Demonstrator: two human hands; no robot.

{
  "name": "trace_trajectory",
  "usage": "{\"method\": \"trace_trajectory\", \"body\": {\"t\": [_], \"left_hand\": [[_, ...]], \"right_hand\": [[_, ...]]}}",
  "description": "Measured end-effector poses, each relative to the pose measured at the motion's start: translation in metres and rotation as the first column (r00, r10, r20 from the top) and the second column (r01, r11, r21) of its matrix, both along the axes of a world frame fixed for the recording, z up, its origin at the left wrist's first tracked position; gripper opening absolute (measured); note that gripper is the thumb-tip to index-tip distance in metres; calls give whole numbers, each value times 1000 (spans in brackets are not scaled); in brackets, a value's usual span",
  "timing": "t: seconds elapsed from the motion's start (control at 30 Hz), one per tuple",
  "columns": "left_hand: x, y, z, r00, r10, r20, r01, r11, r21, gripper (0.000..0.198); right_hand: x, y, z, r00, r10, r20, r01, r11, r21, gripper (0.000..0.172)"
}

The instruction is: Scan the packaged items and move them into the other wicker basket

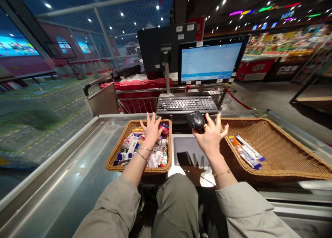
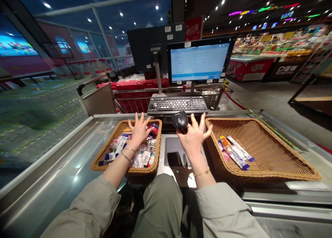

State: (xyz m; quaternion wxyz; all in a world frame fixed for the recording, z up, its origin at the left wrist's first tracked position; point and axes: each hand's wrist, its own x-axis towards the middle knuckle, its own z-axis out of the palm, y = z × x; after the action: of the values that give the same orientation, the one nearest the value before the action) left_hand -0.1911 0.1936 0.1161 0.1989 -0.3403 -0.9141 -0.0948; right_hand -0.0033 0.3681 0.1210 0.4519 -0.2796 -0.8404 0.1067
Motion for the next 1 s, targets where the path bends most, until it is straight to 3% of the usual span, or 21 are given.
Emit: {"method": "trace_trajectory", "body": {"t": [0.2, 0.33, 0.5, 0.6, 0.8, 1.0], "left_hand": [[-22, -12, -5, 996, -86, -11, 83, 981, -176, 57], [-30, -11, -7, 992, -123, 6, 120, 959, -256, 40], [-36, -9, -9, 991, -131, -11, 123, 955, -270, 22], [-34, -9, -7, 988, -154, 3, 149, 953, -264, 24], [-27, -16, 18, 980, -196, -27, 186, 960, -209, 17], [-37, -32, 50, 988, -20, 155, 51, 979, -197, 30]], "right_hand": [[-4, -1, -9, 1000, 4, 25, -4, 1000, 6, 25], [-5, 0, -16, 999, 9, 48, -10, 1000, 13, 25], [-6, 2, -21, 999, 1, 51, -2, 1000, 20, 25], [-5, 2, -21, 999, 3, 54, -4, 1000, 12, 24], [-2, 2, -20, 998, 5, 57, -6, 1000, 10, 23], [1, 1, -19, 999, 2, 48, -2, 1000, 4, 23]]}}
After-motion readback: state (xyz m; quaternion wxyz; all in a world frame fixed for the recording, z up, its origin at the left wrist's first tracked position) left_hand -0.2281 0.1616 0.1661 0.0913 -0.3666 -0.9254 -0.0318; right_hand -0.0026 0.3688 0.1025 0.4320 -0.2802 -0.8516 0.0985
